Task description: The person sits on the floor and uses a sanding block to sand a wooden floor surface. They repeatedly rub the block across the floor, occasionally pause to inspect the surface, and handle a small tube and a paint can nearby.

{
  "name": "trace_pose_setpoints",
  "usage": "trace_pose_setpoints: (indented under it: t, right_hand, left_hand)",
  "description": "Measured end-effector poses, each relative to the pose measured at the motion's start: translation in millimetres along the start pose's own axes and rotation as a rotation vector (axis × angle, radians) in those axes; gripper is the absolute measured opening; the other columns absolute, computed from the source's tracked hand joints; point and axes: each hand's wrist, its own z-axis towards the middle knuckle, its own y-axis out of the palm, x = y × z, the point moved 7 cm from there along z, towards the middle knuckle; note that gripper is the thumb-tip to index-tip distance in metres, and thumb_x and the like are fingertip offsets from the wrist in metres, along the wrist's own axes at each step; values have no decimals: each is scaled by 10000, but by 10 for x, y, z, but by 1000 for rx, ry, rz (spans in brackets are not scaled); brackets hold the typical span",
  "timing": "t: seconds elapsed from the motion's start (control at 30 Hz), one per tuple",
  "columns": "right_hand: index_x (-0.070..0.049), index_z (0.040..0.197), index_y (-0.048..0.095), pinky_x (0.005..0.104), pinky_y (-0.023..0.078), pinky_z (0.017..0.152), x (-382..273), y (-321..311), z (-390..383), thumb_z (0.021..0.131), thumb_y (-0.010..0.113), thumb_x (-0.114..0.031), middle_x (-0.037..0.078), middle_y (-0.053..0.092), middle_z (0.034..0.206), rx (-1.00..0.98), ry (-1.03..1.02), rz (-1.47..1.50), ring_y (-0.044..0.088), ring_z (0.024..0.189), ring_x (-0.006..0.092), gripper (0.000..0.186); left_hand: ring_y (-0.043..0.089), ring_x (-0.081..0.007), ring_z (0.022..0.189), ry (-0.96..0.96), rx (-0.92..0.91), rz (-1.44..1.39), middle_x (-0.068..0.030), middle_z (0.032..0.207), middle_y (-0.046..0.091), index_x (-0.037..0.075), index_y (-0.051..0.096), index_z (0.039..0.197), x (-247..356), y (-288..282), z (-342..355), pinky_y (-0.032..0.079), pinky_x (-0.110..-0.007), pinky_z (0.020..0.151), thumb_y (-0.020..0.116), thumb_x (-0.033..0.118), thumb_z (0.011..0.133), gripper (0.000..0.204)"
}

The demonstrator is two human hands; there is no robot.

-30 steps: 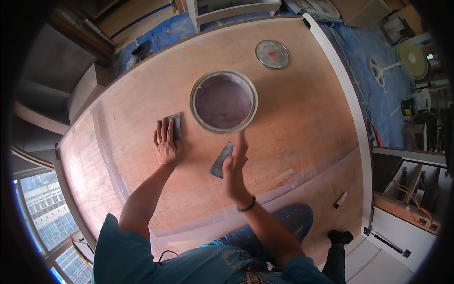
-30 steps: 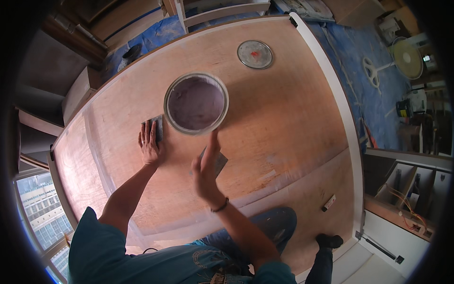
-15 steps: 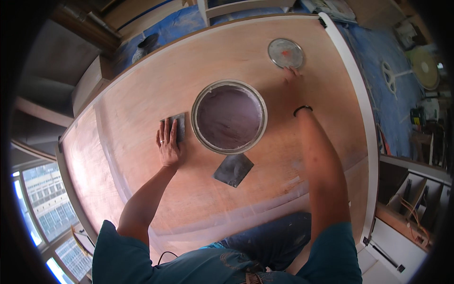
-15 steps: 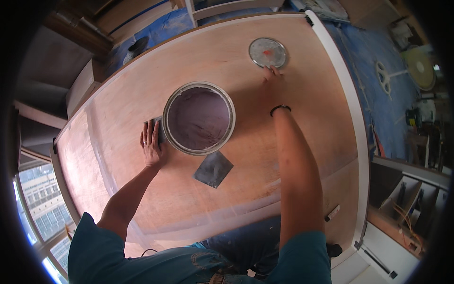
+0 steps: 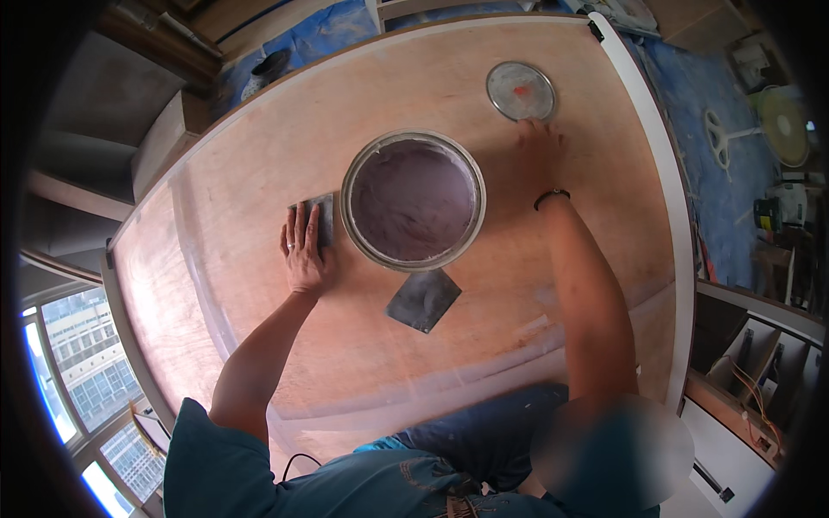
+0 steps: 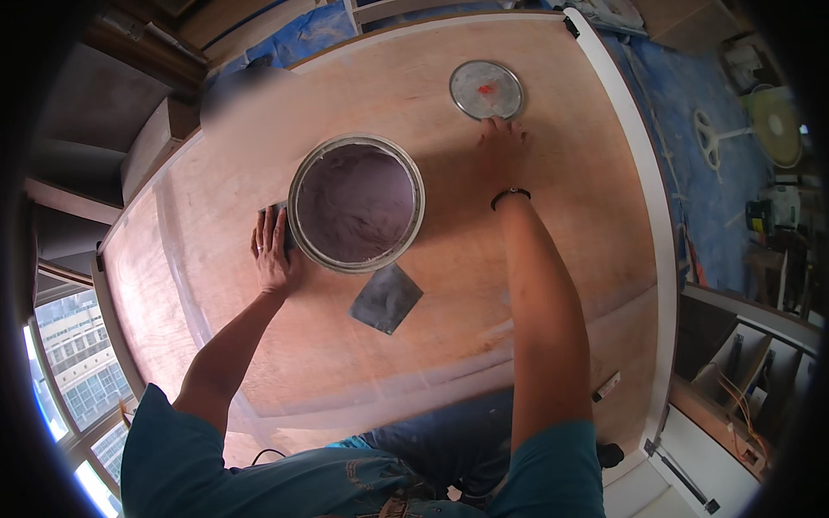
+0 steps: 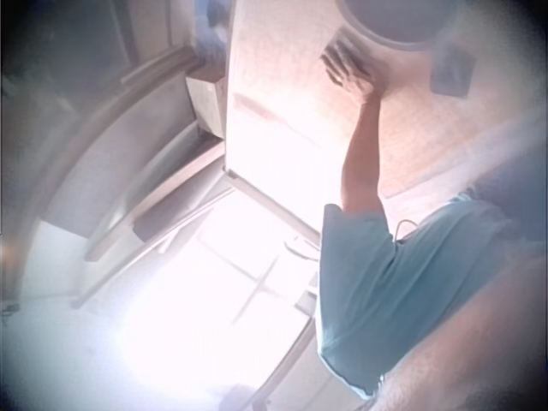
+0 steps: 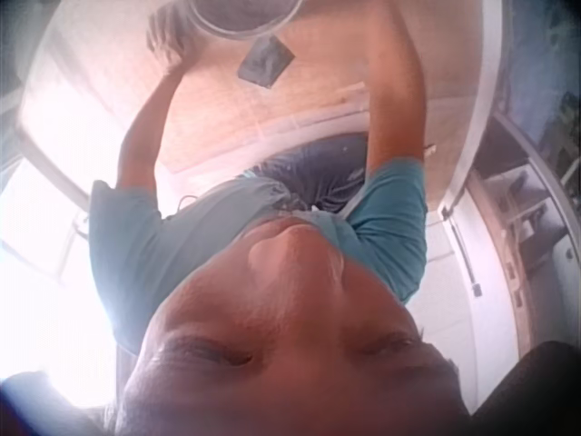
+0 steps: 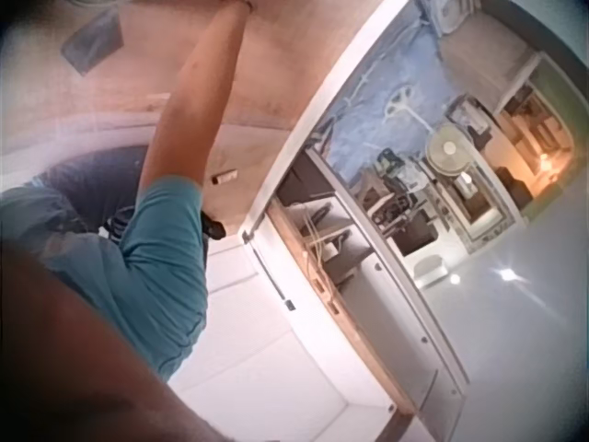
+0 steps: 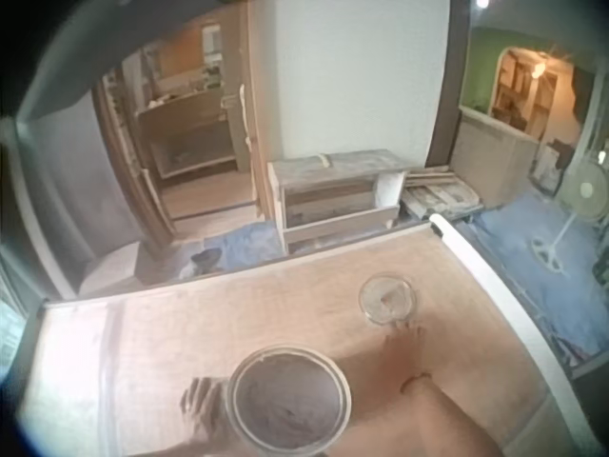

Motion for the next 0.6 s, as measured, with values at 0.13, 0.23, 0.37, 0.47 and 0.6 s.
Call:
trace_pose_setpoints:
  t: [0.13,0.23,0.37,0.47,0.6]
  right_hand:
    - [-129,1155,681,520,392,1066,216,-25,-288,919,643,-156,41,641,1276,28,28,10,564,1239,300,240]
    - [-141,1101,678,509,412,1023,151,-75,-708,926,621,-160,59,664,1233,67,-6,-28,587,1179,310,186]
    - [-131,1073,668,516,396,1049,-91,-318,-1442,875,658,-120,57,660,1186,120,-35,73,585,1164,309,199]
    - [-125,1079,668,530,396,1058,-93,-542,-1930,855,676,-98,81,652,1146,136,24,202,583,1161,313,226]
    - [-89,1135,658,506,466,986,644,-907,-2832,869,688,-113,111,649,1118,291,339,307,613,1088,336,268]
  left_hand:
    - [211,-368,1596,23,4,-24,-159,1709,293,148,352,1639,53,9,32,122,-533,1290,559,160,787,877]
    - [214,-366,1595,20,22,-13,-158,1709,294,149,350,1640,41,-22,14,124,-532,1290,559,152,786,879]
    - [219,-363,1594,17,23,-3,-159,1708,297,148,346,1641,30,-37,-18,125,-530,1290,561,149,788,879]
    - [228,-360,1591,35,38,3,-157,1700,312,146,343,1641,19,-5,5,128,-532,1290,560,155,800,868]
    - [270,-367,1573,108,120,-8,-162,1675,359,152,366,1634,4,14,17,184,-549,1267,564,185,842,817]
